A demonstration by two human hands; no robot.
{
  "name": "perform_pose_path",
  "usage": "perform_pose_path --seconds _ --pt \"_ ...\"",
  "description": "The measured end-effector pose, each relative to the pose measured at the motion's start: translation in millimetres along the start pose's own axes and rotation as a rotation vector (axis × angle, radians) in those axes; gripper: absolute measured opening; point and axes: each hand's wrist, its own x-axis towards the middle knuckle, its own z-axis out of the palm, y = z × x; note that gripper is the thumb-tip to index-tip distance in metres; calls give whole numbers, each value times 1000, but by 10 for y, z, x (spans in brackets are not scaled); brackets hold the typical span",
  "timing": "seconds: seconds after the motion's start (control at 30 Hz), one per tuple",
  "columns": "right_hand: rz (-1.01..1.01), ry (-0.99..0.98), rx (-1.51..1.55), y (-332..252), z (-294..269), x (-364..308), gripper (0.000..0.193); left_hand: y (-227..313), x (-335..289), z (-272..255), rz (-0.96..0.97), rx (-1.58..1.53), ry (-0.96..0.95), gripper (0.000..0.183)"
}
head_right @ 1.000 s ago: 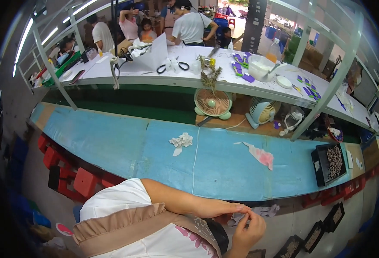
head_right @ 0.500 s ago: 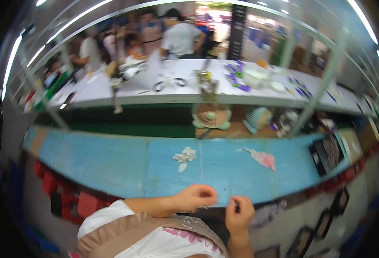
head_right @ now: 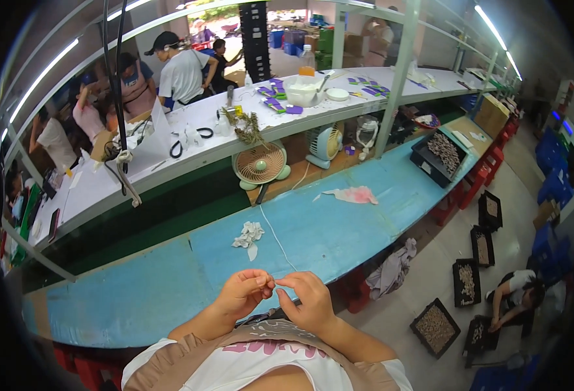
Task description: The person assembles small purple and green plastic toy components by hand at a factory workbench, fitting plastic parts together to form a housing.
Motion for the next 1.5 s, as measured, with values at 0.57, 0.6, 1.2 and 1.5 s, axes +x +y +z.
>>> perform_pose_path --seconds 0.57,0.6,1.2,1.5 --pt "35 61 -49 -379 165 -344 16 -106 -292 -190 -47 -158 -199 11" --pt "33 46 -44 -389 169 -364 16 -111 -285 -176 -75 -152 -246 10" --pt "-92 55 -94 -534 385 -313 20 -80 -539 -293 -101 -119 -153 16" --pt "-275 -175 -279 -502 557 -173 25 35 -870 -420 -120 -280 -96 30"
